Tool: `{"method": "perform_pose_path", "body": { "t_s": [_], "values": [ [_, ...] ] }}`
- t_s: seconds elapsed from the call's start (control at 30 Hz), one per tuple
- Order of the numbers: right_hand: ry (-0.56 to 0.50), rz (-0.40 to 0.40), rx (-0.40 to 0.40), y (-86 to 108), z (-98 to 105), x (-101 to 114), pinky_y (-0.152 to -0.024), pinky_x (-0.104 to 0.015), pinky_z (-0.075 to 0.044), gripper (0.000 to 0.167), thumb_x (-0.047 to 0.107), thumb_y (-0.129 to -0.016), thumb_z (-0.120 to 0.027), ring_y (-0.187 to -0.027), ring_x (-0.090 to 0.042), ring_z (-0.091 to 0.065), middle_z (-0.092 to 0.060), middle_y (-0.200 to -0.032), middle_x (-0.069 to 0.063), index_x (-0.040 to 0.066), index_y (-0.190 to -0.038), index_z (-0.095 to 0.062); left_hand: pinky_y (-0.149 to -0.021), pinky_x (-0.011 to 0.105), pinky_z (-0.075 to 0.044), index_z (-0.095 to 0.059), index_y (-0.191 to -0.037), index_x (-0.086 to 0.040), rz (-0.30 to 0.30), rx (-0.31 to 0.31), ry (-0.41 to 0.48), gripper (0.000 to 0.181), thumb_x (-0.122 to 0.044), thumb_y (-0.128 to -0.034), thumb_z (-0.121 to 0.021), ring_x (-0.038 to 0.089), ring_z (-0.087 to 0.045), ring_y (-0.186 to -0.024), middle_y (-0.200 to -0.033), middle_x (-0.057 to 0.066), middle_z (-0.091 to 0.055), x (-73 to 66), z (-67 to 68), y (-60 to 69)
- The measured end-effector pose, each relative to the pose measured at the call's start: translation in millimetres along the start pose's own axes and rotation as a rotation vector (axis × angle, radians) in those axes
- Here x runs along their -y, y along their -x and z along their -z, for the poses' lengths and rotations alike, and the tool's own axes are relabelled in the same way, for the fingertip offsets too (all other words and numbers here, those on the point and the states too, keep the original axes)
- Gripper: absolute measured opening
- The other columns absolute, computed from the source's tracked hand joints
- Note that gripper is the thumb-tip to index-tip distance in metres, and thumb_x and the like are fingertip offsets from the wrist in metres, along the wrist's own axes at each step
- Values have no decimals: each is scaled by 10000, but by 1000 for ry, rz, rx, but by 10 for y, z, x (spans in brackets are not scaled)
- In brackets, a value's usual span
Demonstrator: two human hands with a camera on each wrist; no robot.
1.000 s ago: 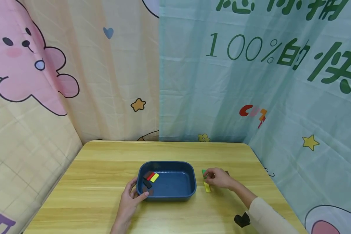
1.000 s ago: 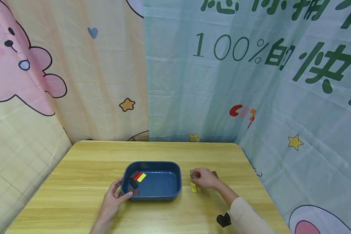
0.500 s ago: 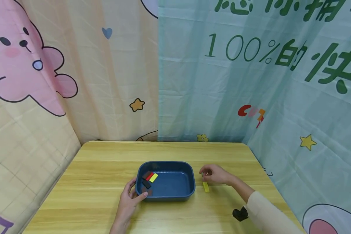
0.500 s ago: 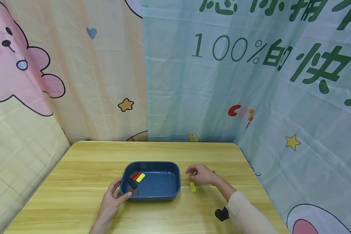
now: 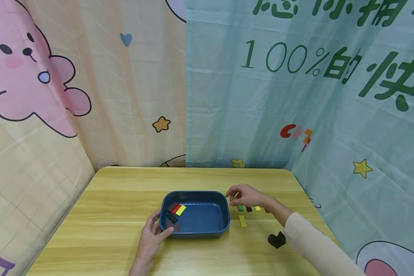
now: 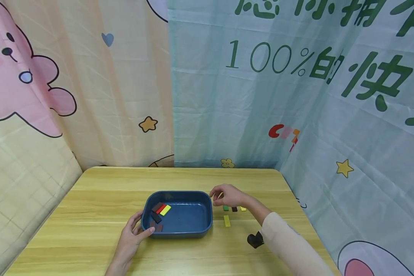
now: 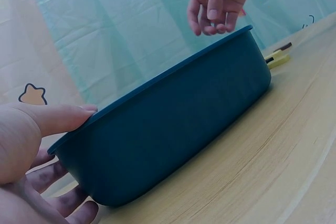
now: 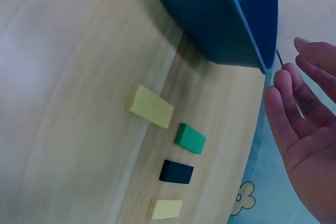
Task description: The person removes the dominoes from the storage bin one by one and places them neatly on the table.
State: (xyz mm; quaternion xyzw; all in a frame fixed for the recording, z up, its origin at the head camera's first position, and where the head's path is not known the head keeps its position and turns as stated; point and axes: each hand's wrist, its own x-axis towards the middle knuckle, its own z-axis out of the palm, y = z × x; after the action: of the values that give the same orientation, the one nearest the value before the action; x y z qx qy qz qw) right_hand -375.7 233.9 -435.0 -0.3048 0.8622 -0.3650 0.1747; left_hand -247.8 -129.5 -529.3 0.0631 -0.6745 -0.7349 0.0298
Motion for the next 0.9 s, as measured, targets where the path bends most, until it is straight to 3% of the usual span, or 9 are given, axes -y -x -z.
{"method": "perform_pose_path", "body": {
  "t_s": [0.3,0.6,0.9],
  "values": [
    [45,4,67,-176,-6,234,-830,-353,-582,253,50,-979,-707,-925,-194,-684,-656,-972,-16,-16,-1221,-679,-883,176,-505,-334,-1579,-36,5,4,-3,818,13,-899,-784,429,-451,-1383,-1614,230,-308,7,11,9],
    [73,15,211,-376,-16,422,-815,-312,-580,286,57,-961,-732,-925,-161,-670,-669,-989,-16,7,-1238,-682,-886,174,-508,-347,-1568,-33,-2,10,15,804,25,-895,-783,420,-445,-1389,-1611,222,-313,16,16,11],
    [-6,-17,343,-624,13,601,-884,-337,-578,356,66,-954,-748,-1025,-190,-665,-668,-1140,-157,44,-1300,-668,-891,182,-512,-352,-1568,-36,-14,14,21,808,24,-891,-788,415,-456,-1380,-1610,213,-324,21,4,21]
  ]
}}
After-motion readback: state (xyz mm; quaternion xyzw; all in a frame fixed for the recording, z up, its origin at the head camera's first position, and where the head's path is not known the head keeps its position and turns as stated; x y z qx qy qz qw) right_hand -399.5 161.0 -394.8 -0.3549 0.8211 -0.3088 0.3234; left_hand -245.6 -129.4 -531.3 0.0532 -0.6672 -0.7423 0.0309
